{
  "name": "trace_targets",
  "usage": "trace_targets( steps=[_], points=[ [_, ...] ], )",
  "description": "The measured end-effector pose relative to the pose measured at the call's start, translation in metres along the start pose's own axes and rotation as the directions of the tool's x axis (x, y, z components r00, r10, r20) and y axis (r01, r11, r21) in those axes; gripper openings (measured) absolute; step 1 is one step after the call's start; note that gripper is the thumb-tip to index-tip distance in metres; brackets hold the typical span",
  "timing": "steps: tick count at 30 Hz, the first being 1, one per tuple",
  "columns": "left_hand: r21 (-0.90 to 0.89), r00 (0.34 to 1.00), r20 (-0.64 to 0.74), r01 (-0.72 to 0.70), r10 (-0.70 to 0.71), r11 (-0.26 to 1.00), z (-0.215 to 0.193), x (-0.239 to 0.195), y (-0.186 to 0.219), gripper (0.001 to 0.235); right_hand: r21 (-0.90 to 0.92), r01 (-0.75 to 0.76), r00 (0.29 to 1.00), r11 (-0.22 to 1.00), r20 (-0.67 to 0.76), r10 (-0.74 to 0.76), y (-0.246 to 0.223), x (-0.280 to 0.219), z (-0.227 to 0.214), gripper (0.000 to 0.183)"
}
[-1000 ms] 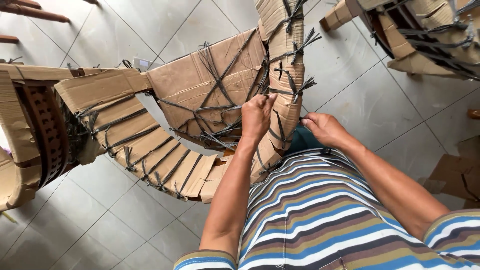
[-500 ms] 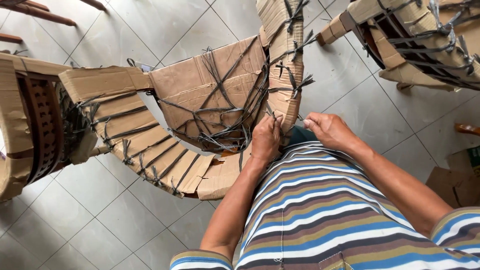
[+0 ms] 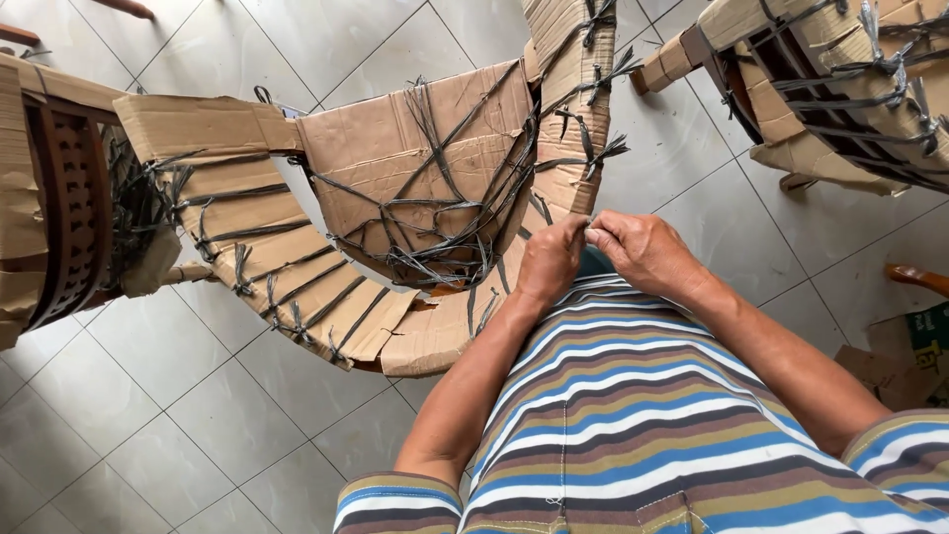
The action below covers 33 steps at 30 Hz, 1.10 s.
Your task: Securing black plastic strips to a cardboard-covered chair frame by wrapping and tying them.
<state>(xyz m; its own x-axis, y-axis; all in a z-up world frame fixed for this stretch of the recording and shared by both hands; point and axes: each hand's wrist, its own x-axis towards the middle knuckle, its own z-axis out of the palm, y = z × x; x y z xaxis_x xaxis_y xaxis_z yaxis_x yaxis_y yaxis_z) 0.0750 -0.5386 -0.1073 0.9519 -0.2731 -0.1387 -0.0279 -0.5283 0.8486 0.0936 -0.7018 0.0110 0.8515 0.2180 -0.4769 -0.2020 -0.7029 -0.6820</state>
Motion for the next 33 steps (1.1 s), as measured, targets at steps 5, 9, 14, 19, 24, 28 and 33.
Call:
trace_targets(
  steps=[5,9,14,19,24,28,33],
  points=[
    [-0.042,0.999,-0.035,-0.041,0.039,0.998,0.004,-0.010,0.012,0.020,-0.016,-0.030,0.999,0.999,0.019,0.030,0.017,-0.011,0.002,0.019],
    [-0.072,0.983,-0.162,-0.097,0.084,0.993,-0.019,-0.005,0.022,0.023,0.012,-0.079,0.997,0.997,-0.021,0.080,0.017,-0.018,-0.003,0.020],
    [-0.318,0.923,-0.334,0.082,-0.192,0.945,-0.047,0.008,0.009,0.021,0.054,-0.089,0.991,0.995,-0.091,0.094,0.032,-0.014,-0.001,0.021],
    [-0.363,0.900,-0.350,0.126,-0.260,0.923,-0.058,0.011,0.012,0.021,0.081,-0.054,0.988,0.995,-0.142,0.065,0.029,-0.017,-0.001,0.018],
    [-0.282,0.958,-0.218,0.119,-0.184,0.952,-0.035,0.005,0.002,0.024,0.102,0.029,0.986,0.994,-0.164,-0.012,0.011,-0.016,-0.005,0.017],
    [-0.226,0.988,-0.088,0.102,-0.125,0.969,-0.022,0.008,0.014,0.020,0.045,0.105,0.981,0.993,-0.167,-0.096,-0.008,-0.004,-0.004,0.014],
    [-0.185,0.998,0.058,0.035,-0.025,0.982,-0.007,0.006,-0.003,0.008,-0.014,0.220,0.963,0.975,-0.160,-0.219,-0.017,0.018,-0.003,0.014]
  ],
)
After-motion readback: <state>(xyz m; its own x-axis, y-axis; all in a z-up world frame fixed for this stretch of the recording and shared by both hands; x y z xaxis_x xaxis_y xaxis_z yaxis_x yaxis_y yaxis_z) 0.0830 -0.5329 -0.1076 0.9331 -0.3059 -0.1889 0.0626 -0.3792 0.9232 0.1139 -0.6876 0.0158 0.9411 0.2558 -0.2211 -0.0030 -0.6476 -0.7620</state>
